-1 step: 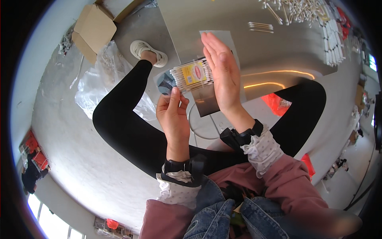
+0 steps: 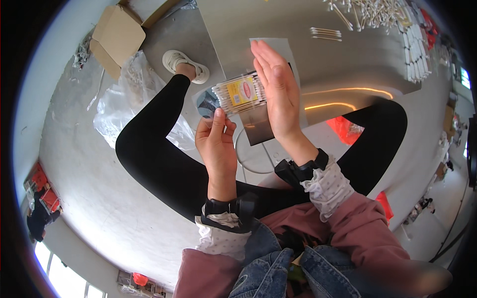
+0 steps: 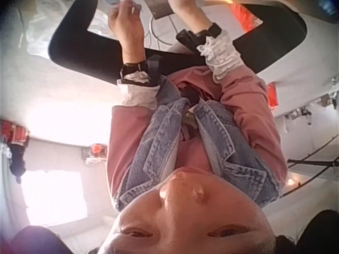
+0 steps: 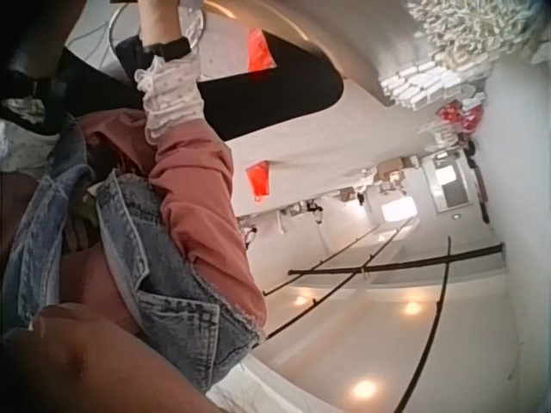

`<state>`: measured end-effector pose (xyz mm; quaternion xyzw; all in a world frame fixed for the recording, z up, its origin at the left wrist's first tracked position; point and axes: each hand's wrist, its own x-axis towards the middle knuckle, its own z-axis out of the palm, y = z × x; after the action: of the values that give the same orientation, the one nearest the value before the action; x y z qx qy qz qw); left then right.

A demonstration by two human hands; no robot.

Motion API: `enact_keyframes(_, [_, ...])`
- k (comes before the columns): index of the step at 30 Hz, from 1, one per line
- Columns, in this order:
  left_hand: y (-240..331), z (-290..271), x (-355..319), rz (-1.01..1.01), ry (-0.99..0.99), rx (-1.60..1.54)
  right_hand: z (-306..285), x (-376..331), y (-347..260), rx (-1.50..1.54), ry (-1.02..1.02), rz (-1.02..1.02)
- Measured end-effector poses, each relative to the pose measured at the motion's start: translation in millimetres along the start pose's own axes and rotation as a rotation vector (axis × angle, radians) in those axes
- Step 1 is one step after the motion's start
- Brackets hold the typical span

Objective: Sorting and aligning cotton swabs onto a surface and placing them into a package.

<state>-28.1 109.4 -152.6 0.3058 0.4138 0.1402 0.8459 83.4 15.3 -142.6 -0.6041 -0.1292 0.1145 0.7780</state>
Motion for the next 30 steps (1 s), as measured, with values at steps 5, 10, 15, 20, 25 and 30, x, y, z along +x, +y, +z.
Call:
enact_keyframes(5, [4.5, 0.8, 0.1, -0.042, 0.037, -0.018, 1.0, -0.3, 0.2, -0.038, -0.021, 0.0])
enact_keyframes(10, [7.3, -0.1, -4.2, -0.093, 0.044, -0.025, -9.9, -1.1, -8.3, -0.186, 0.051, -0.036])
enact_keyframes(15, [8.5, -4.9, -5.5, -0.088, -0.007, 0.059, -32.0, -15.7, -23.9, -0.547, -0.067, 0.048])
enact_keyframes(20, [7.1, -3.8, -3.8, -0.078, -0.011, 0.117, -35.5, -22.6, -28.6, -0.655, -0.134, 0.076])
enact_keyframes(25, [4.3, -2.2, -2.8, -0.085, 0.003, 0.077, -33.7, -22.2, -28.6, -0.679, -0.101, 0.114])
enact_keyframes(30, [6.1, -7.6, -1.6, -0.1, -0.038, 0.07, -30.7, -19.4, -28.9, -0.697, -0.126, 0.1])
